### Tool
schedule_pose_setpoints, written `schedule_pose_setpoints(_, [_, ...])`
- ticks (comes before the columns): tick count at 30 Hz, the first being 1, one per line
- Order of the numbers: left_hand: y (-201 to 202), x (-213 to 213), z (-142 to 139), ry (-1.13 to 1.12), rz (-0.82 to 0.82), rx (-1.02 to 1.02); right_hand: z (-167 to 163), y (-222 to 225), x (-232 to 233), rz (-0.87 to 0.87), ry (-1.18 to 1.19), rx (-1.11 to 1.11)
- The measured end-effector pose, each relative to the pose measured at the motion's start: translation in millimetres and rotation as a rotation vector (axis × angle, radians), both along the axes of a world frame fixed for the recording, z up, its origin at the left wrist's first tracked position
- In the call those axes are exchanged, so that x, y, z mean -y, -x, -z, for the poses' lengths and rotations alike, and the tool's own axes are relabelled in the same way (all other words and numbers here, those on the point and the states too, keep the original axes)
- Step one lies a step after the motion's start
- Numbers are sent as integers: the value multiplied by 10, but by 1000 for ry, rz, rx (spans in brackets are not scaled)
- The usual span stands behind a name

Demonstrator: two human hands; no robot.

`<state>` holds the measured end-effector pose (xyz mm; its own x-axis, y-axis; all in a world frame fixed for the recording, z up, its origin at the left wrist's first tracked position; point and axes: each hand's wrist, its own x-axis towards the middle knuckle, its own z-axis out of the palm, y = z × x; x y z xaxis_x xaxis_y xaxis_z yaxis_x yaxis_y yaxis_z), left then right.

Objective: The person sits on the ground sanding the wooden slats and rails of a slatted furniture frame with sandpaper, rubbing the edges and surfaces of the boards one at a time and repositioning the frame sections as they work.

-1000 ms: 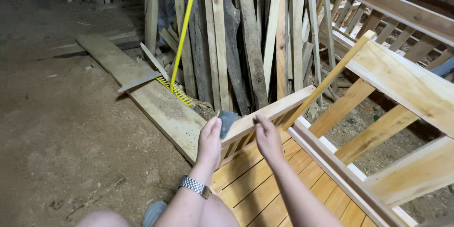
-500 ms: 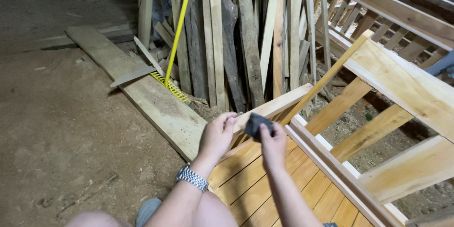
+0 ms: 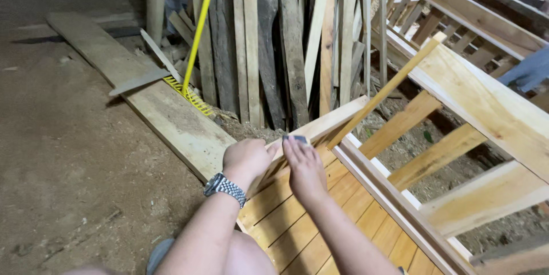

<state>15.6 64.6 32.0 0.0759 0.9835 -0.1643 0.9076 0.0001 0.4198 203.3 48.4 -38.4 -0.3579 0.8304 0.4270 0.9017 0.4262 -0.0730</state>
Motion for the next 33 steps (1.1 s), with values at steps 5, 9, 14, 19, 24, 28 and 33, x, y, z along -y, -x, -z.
schedule_pose_setpoints(5, [12, 133, -108, -91, 115, -22, -116, -90, -463, 167, 113, -6])
schedule_pose_setpoints(9, [-47, 108, -158, -149, 258, -117, -18, 59, -173, 162, 82, 24])
schedule_pose_setpoints(14, [-176, 23, -157, 94, 195, -113, 8, -88, 7, 124, 160, 88])
schedule_pose_setpoints(19, [-162, 109, -130, -147, 347, -105, -159, -198, -557, 309, 225, 75])
schedule_pose_setpoints(24, [-175, 94, -172, -58, 387, -125, -100, 54, -246, 326, 289, 38])
schedule_pose_setpoints(28, [-203, 77, -158, -45, 359, -126, -89, 6, -1, 268, 272, 14])
schedule_pose_setpoints(33, [-195, 101, -91, -144, 374, -139, -139, -18, -262, 434, 326, -186])
